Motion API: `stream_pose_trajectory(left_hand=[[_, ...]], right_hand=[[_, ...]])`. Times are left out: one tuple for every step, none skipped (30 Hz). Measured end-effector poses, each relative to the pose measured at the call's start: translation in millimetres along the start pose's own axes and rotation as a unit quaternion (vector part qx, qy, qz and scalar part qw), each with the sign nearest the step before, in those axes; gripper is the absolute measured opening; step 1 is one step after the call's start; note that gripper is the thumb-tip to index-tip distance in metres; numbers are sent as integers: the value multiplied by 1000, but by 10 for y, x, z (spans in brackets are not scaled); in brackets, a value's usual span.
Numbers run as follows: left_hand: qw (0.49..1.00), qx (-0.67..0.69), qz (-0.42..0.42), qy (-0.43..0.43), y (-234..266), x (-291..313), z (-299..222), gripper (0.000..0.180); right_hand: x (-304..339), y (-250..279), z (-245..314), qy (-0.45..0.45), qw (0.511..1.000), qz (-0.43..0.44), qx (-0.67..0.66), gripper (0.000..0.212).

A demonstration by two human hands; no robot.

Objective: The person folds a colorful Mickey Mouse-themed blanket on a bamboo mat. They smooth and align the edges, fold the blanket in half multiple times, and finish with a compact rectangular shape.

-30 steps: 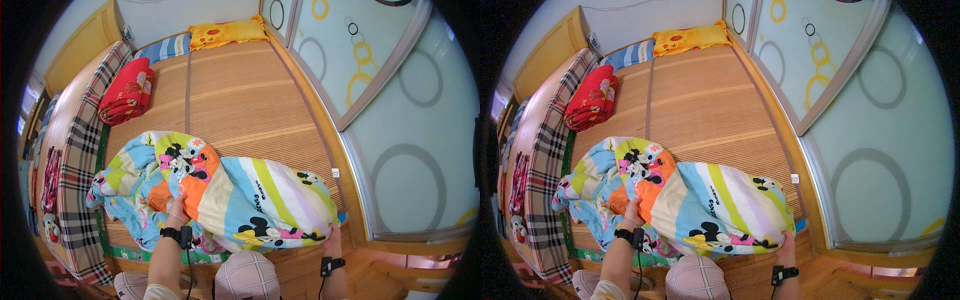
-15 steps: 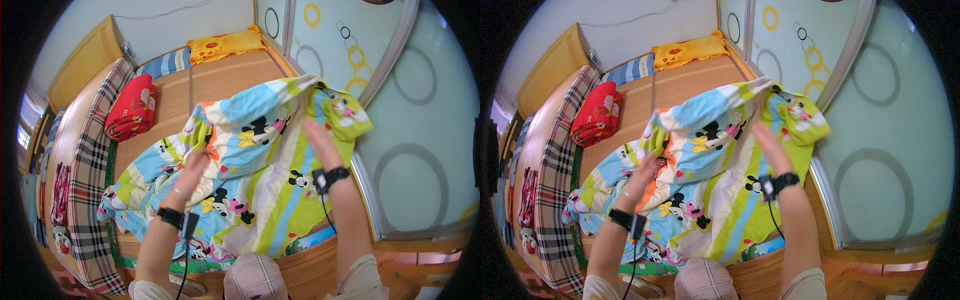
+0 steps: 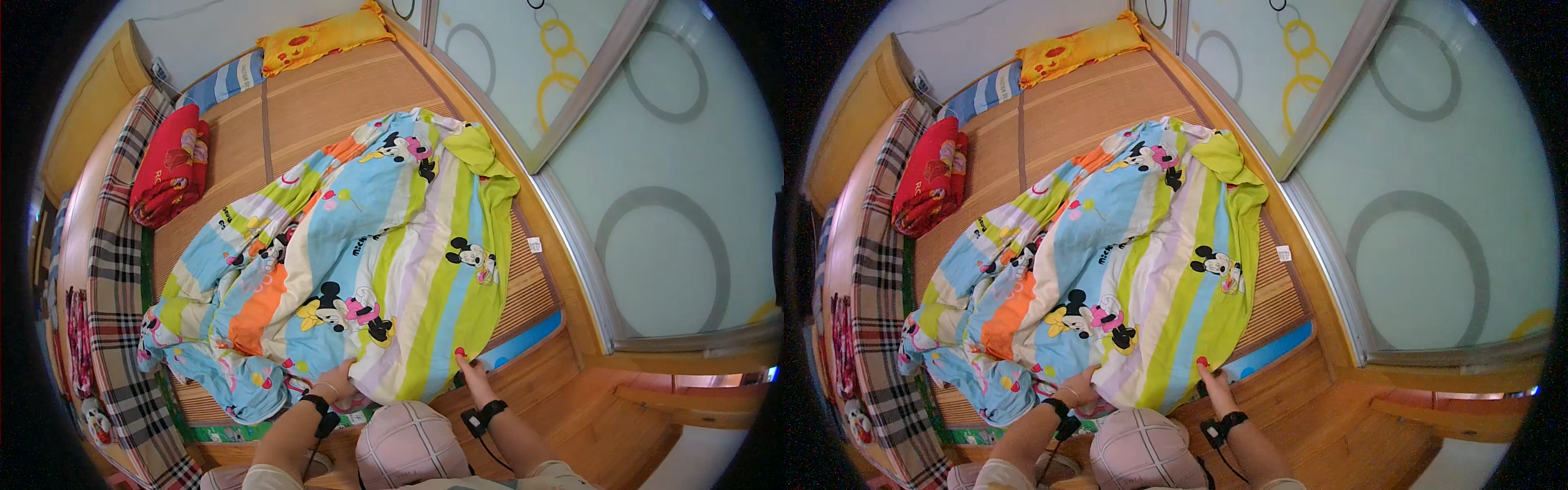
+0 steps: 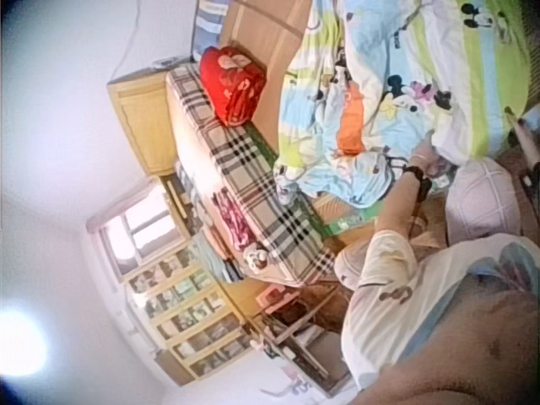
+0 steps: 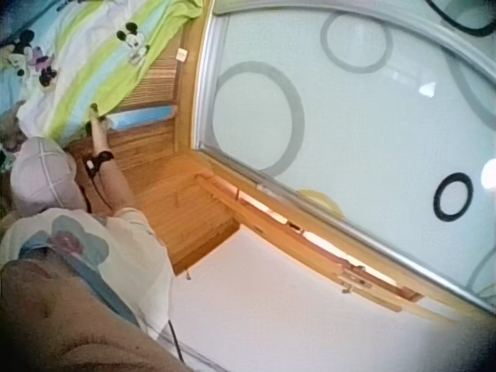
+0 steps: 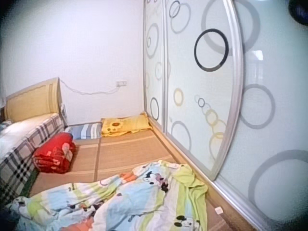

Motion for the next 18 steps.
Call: stream_pose_trajectory(left_hand=[[999,31,-22,-2,9,-35,-13,77],[998,62,-16,-28,-8,-80,-39,73],[993,94,-30,-63,-8,-116,-71,69],[989,119,-32,-81,-24,-145,-90,65],[977,179,-38,-110,-25,-166,-131,62],[965,232,-35,-122,-38,-173,-170,59],[954,276,-21,-117,-50,-185,-217,56],[940,324,-22,-108,-39,-176,-266,55],[928,358,-10,-101,-25,-177,-347,55],[913,396,-1,-95,7,-171,-439,55],[896,434,7,-89,47,-141,-502,55],[853,495,-23,-162,158,-144,-690,52],[833,514,-25,-201,215,-84,-803,50],[817,535,-23,-217,255,-68,-945,49],[798,553,-18,-241,323,-46,-1058,48],[874,458,17,-160,318,-78,-1096,51],[907,391,47,-150,361,-78,-1171,55],[895,391,18,-212,451,-65,-1356,57]], right_hand=[[36,-103,70,-7,999,44,-24,67],[70,-226,149,-13,995,87,-47,73],[101,-333,281,15,988,124,-95,79],[122,-408,378,35,992,118,-41,74],[144,-469,506,89,990,107,-13,69],[153,-544,583,104,988,106,32,64],[154,-604,612,73,990,114,-48,61],[133,-681,605,3,985,130,-111,58],[131,-752,584,-70,970,151,-176,56],[93,-796,605,-109,967,152,-171,47],[66,-824,666,-105,973,176,-104,42],[17,-867,780,-95,966,217,-100,38],[-24,-870,987,-29,958,260,-118,34],[-109,-808,1195,17,968,233,-94,31],[-141,-752,1509,111,954,266,-87,28],[-241,-593,1797,150,968,179,-97,27],[-305,-414,2127,178,971,131,-90,26],[-360,-235,2497,244,966,50,-68,26]])
Point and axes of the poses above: each hand's wrist, its own x-axis away from the middle knuckle, its own y-axis out of the back of the hand, z = x × y, the point moved 5 cm from there along -x, towards the middle knuckle, and after that the axes turned 14 degrees about -x, right-handed, at the moved point
